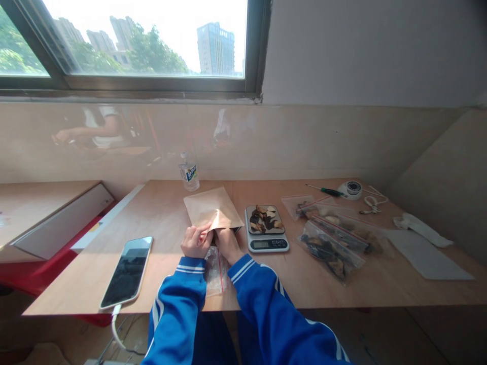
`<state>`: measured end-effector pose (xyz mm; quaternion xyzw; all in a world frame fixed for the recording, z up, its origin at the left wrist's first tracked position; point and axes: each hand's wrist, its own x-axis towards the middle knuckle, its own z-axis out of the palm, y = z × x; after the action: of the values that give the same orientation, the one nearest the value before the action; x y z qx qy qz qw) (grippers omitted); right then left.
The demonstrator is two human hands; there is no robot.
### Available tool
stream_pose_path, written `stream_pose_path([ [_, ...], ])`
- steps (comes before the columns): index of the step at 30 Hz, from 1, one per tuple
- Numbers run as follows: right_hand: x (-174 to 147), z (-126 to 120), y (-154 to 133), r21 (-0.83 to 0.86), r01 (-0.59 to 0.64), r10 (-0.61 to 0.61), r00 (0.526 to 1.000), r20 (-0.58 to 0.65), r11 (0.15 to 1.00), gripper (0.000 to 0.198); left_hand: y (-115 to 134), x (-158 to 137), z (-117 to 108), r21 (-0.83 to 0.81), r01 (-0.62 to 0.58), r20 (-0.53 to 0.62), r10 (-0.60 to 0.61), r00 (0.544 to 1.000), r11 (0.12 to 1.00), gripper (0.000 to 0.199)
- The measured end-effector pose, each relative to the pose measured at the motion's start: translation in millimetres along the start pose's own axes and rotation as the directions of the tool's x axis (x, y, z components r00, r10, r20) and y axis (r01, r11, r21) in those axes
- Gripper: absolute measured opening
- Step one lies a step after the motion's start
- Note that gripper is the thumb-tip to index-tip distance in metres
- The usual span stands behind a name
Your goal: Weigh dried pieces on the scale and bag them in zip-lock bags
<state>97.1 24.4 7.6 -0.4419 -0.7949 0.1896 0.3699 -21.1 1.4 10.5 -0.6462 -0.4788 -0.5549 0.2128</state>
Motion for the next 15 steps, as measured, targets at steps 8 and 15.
stream_pose_path([
  [8, -47.3, -34.9, 5.9, -0.011, 0.321, -0.319, 0.937, -0.139, 0.947, 0.034, -6.9, -4.3, 4.3, 0.061, 0.114, 0.03, -0.116, 0.993, 0.992, 0.016],
  [15, -82.3, -93.8, 39.6, 0.034, 0.163, -0.127, 0.867, -0.483, 0.986, 0.022, -9.0, -7.2, 5.4, 0.009, 0.171, 0.028, -0.172, 0.985, 0.985, 0.016],
])
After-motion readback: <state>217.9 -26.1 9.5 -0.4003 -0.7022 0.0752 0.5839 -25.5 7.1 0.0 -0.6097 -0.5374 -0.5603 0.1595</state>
